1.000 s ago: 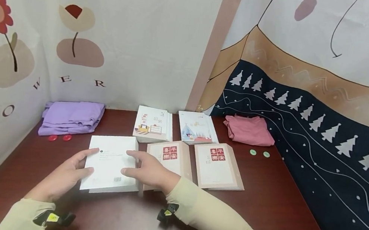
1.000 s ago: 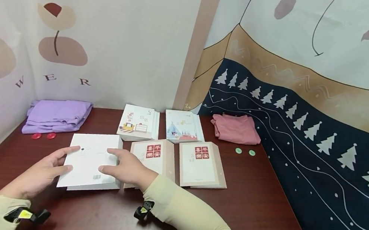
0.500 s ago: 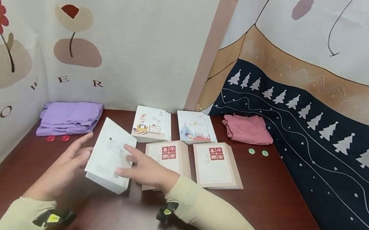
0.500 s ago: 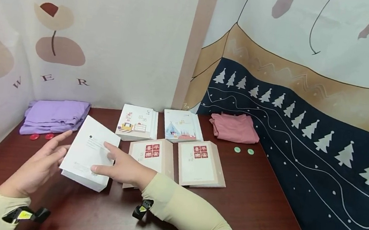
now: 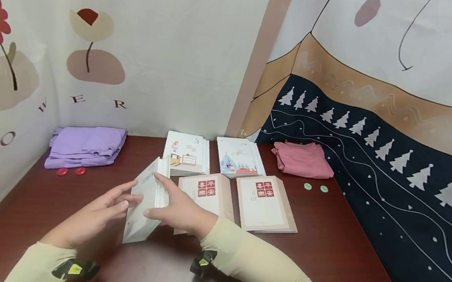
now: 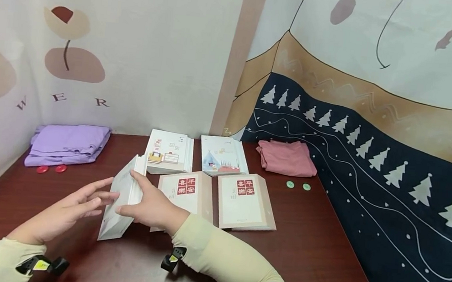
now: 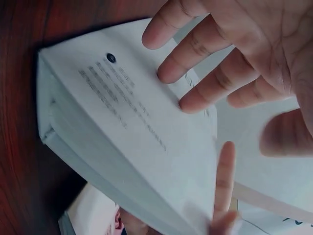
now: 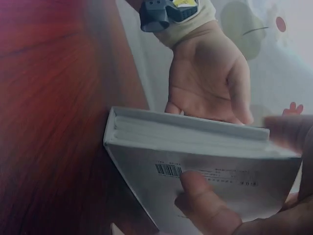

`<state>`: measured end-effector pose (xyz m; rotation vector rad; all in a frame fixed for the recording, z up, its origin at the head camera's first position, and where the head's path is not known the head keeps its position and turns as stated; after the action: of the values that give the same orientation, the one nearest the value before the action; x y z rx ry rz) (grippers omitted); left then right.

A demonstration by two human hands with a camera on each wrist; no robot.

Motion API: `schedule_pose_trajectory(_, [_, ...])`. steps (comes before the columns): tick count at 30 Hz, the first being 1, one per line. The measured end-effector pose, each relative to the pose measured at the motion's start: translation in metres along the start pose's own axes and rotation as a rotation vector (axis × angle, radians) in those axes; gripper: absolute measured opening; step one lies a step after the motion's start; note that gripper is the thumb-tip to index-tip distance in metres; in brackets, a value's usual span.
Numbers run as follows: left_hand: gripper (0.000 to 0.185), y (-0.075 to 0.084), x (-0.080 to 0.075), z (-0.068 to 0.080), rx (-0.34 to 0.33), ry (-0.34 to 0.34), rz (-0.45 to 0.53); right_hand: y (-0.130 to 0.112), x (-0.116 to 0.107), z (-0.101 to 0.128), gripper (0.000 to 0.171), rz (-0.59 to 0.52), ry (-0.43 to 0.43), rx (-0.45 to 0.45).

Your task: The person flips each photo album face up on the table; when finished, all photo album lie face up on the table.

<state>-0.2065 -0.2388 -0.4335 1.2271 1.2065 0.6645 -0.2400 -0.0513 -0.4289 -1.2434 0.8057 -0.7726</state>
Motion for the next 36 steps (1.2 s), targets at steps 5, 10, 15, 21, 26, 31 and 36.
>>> schedule_pose_trajectory(5, [0.058, -0.011, -0.007, 0.001, -0.047, 0.061, -0.158, 0.006, -0.002, -0.001, 0.084, 0.067, 0.002, 0.036])
schedule_pose_trajectory(10, [0.06, -0.028, -0.017, 0.003, -0.202, 0.143, -0.217, 0.008, -0.003, 0.0, 0.087, 0.286, 0.05, 0.032])
schedule_pose_trajectory(15, [0.067, -0.04, -0.019, 0.006, -0.317, 0.114, -0.16, 0.008, -0.006, -0.002, 0.09, 0.443, 0.107, 0.013])
schedule_pose_trajectory(21, [0.069, -0.043, -0.025, 0.007, -0.325, 0.13, -0.248, 0.014, -0.005, -0.012, 0.083, 0.396, 0.083, 0.053])
schedule_pose_trajectory(26, [0.07, -0.041, -0.032, 0.007, -0.357, 0.168, -0.26, 0.019, -0.006, -0.014, 0.078, 0.343, 0.1, 0.097])
schedule_pose_trajectory(31, [0.068, -0.039, -0.033, 0.008, -0.346, 0.189, -0.242, 0.015, -0.012, -0.016, 0.072, 0.217, 0.143, 0.064])
schedule_pose_trajectory(36, [0.066, -0.031, -0.03, 0.007, -0.344, 0.225, -0.28, 0.012, -0.026, -0.013, 0.072, 0.15, 0.131, -0.003])
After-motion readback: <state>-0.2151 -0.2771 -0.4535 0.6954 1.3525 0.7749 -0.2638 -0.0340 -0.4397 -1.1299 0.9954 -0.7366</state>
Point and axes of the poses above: each hand's wrist, its own z-axis away from the middle knuckle, its own x-axis out of the palm, y = z × x, the point moved 6 cm from there along -z, towards the middle knuckle, and after that the axes turned 6 degrees about y, right-handed, at the moved point
